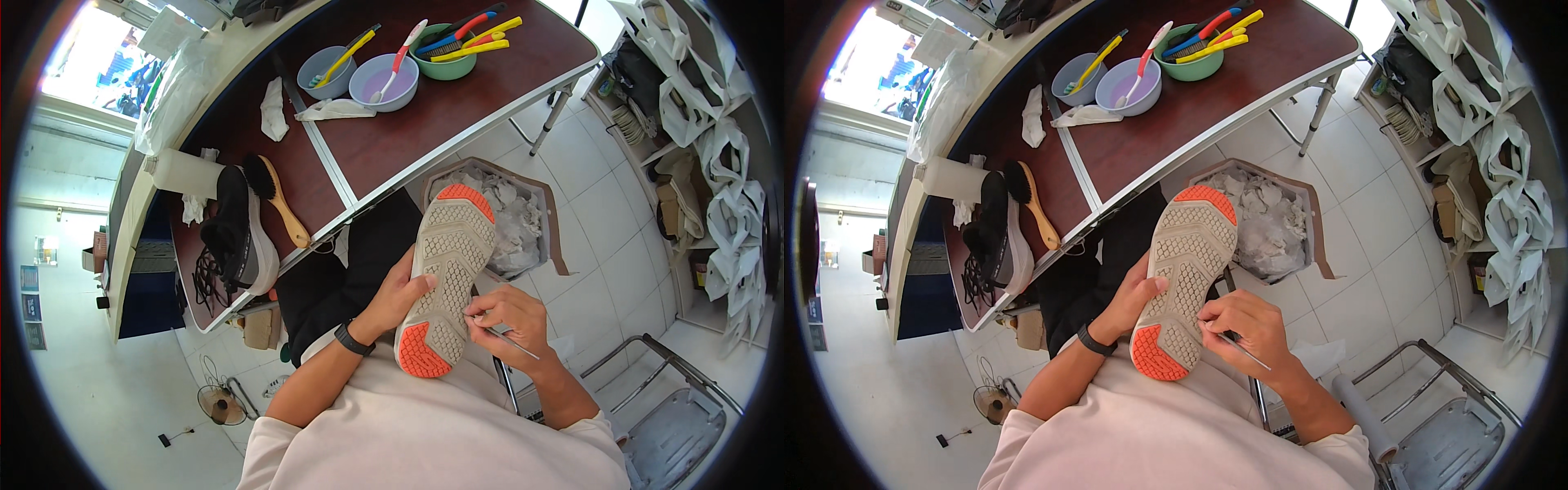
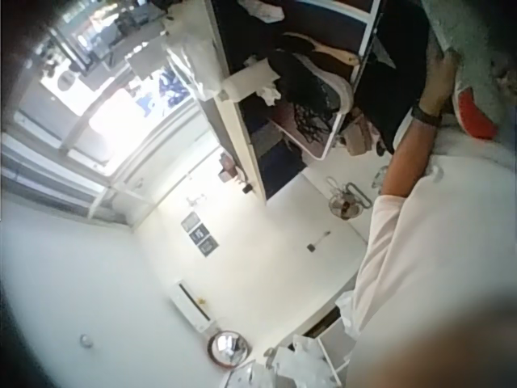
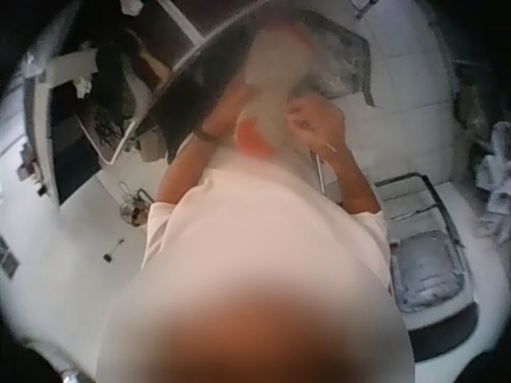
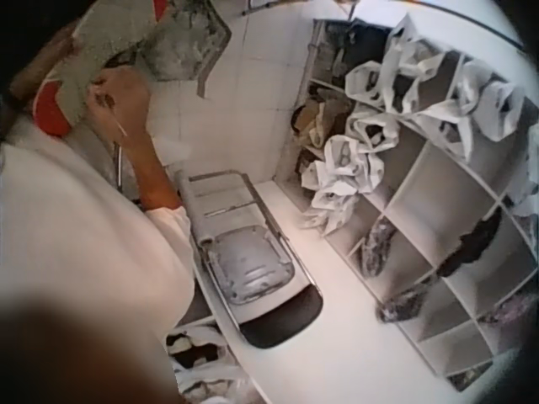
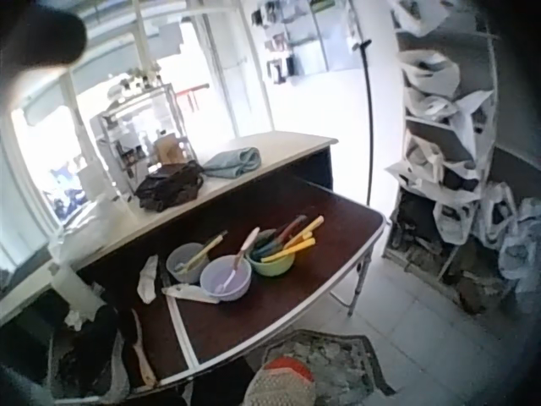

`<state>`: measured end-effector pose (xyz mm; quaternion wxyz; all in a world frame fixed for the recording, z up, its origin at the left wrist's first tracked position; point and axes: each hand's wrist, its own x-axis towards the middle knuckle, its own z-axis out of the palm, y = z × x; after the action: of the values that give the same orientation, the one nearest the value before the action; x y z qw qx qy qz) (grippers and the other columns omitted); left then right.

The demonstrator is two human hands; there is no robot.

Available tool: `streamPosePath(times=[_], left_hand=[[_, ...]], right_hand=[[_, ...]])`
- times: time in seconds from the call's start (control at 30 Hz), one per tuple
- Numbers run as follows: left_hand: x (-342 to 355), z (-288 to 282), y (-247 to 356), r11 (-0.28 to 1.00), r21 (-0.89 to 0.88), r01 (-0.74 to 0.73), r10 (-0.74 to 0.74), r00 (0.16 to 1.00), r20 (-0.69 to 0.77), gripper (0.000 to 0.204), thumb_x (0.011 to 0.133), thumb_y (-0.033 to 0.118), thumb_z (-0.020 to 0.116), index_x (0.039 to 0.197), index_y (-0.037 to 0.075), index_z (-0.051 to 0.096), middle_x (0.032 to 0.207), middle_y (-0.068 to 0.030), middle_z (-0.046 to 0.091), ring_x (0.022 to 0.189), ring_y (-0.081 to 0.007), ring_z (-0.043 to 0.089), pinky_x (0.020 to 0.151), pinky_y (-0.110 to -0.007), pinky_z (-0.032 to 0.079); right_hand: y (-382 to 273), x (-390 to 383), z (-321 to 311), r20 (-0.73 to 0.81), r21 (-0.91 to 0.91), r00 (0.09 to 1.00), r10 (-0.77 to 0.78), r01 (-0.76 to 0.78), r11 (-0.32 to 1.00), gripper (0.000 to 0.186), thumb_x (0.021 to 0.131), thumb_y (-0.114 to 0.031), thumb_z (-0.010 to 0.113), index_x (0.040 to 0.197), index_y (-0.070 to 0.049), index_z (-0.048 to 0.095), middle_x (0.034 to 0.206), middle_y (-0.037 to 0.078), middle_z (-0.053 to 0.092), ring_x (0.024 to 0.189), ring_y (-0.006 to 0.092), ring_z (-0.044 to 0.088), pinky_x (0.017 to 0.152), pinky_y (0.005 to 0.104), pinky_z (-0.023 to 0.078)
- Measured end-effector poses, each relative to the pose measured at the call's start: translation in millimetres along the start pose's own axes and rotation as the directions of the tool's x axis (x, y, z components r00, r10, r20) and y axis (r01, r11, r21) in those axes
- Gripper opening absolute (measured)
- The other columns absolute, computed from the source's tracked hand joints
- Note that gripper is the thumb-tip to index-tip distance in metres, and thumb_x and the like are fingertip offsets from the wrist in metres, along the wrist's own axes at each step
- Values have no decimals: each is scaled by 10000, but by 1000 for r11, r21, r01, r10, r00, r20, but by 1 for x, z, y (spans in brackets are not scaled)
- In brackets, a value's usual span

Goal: Cleaning and repairing the sole of a sneaker using a small picking tool.

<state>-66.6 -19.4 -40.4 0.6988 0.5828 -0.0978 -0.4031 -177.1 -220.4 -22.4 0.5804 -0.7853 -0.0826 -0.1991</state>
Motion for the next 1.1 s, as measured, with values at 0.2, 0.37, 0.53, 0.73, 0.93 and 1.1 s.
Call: streamPosePath(times=[0.2,0.37,0.53,0.73,0.93,1.1], left_hand=[[0,-1,3,1000,-8,13,-13,1000,12,647,965,202,563,1518,-29,320,1431,-139,497,1301,-194,480,1111,-349,381],[0,0,3,1000,-22,19,-19,1000,12,642,966,198,562,1517,-29,322,1428,-136,498,1300,-191,480,1111,-348,381],[1,-1,0,1000,27,0,-1,1000,29,653,960,194,577,1518,-28,321,1427,-135,500,1305,-190,475,1108,-347,385],[1,1,-2,1000,-3,9,-8,999,36,655,957,191,582,1518,-25,324,1423,-138,504,1301,-191,480,1106,-349,387],[0,0,-1,999,19,51,-51,998,26,784,923,268,638,1552,-26,275,1479,-150,469,1340,-215,468,1122,-361,382],[2,2,-1,999,18,37,-37,999,27,705,940,219,612,1529,-24,311,1443,-141,491,1312,-200,479,1109,-352,388]], right_hand=[[0,2,-3,72,6,997,16,-17,1000,255,683,63,793,763,-59,583,867,59,725,745,232,676,638,317,534],[4,-1,12,-80,-7,996,38,-39,999,257,696,63,796,758,-58,578,870,67,741,725,228,689,636,311,534],[2,2,-3,23,22,999,29,-30,999,258,710,59,805,765,-60,582,876,74,746,719,223,696,627,311,534],[4,4,4,6,8,999,36,-36,999,250,707,58,802,738,-57,583,865,67,746,712,213,692,620,307,533],[4,3,-6,46,19,998,48,-49,999,239,716,40,801,733,-59,584,854,55,747,703,207,688,610,302,530],[1,3,-7,122,33,985,120,-125,992,271,705,83,809,725,-73,588,831,75,747,710,193,702,640,295,535]])
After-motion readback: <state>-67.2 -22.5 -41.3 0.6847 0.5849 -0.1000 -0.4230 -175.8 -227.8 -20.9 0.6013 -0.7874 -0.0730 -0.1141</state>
